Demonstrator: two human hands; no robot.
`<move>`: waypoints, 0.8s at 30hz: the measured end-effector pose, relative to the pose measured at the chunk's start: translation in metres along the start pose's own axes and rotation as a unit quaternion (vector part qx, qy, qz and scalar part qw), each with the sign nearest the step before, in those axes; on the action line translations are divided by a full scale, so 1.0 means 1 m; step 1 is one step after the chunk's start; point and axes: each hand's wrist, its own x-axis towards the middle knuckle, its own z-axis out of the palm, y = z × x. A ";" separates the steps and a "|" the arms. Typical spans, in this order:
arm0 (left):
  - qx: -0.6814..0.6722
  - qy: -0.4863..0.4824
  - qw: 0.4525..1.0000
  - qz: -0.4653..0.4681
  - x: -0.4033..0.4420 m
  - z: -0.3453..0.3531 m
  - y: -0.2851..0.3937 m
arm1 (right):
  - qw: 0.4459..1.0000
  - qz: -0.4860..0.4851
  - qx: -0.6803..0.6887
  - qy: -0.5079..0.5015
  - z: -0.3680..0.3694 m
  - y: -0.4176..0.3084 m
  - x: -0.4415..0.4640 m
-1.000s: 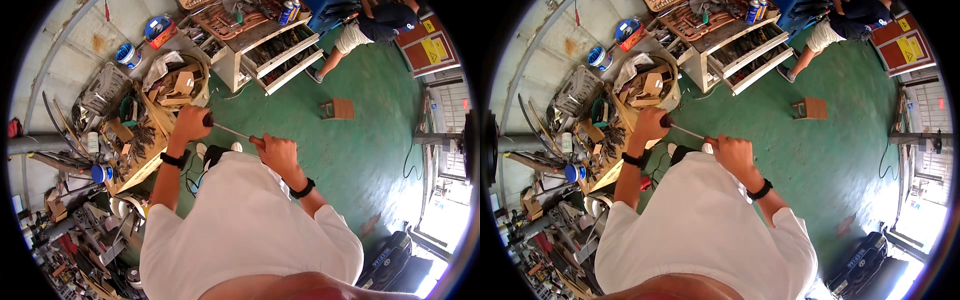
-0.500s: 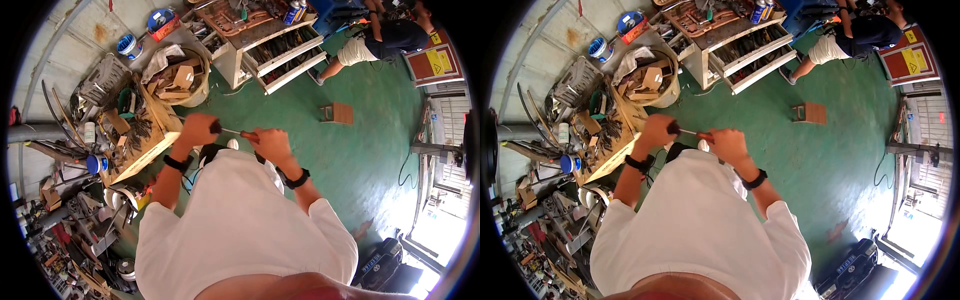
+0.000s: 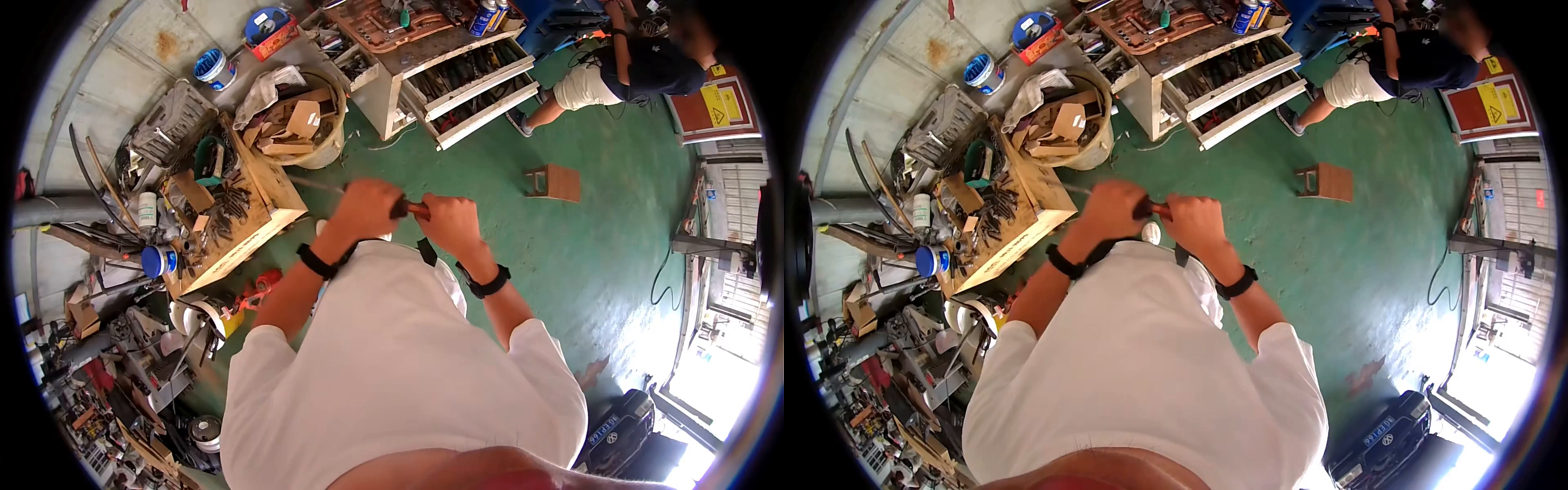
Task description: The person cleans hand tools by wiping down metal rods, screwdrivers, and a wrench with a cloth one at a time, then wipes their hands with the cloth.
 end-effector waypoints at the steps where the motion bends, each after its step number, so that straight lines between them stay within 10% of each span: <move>1: 0.003 0.000 1.000 0.001 -0.006 0.011 0.003 | 1.000 -0.012 -0.001 -0.011 0.005 0.000 0.001; 15: 0.058 0.032 0.988 -0.137 -0.068 -0.021 -0.076 | 0.987 0.123 -0.082 0.059 -0.063 0.106 -0.067; 19: -0.151 0.137 0.933 -0.298 -0.077 -0.013 -0.100 | 0.963 0.240 -0.076 0.093 -0.072 0.118 -0.080; 21: -0.466 0.247 0.743 -0.413 -0.074 0.000 -0.103 | 0.944 0.300 0.031 0.130 -0.054 0.120 -0.081; 24: -0.704 0.208 0.599 -0.321 -0.034 -0.023 -0.059 | 0.891 0.317 0.282 0.163 -0.010 0.105 -0.064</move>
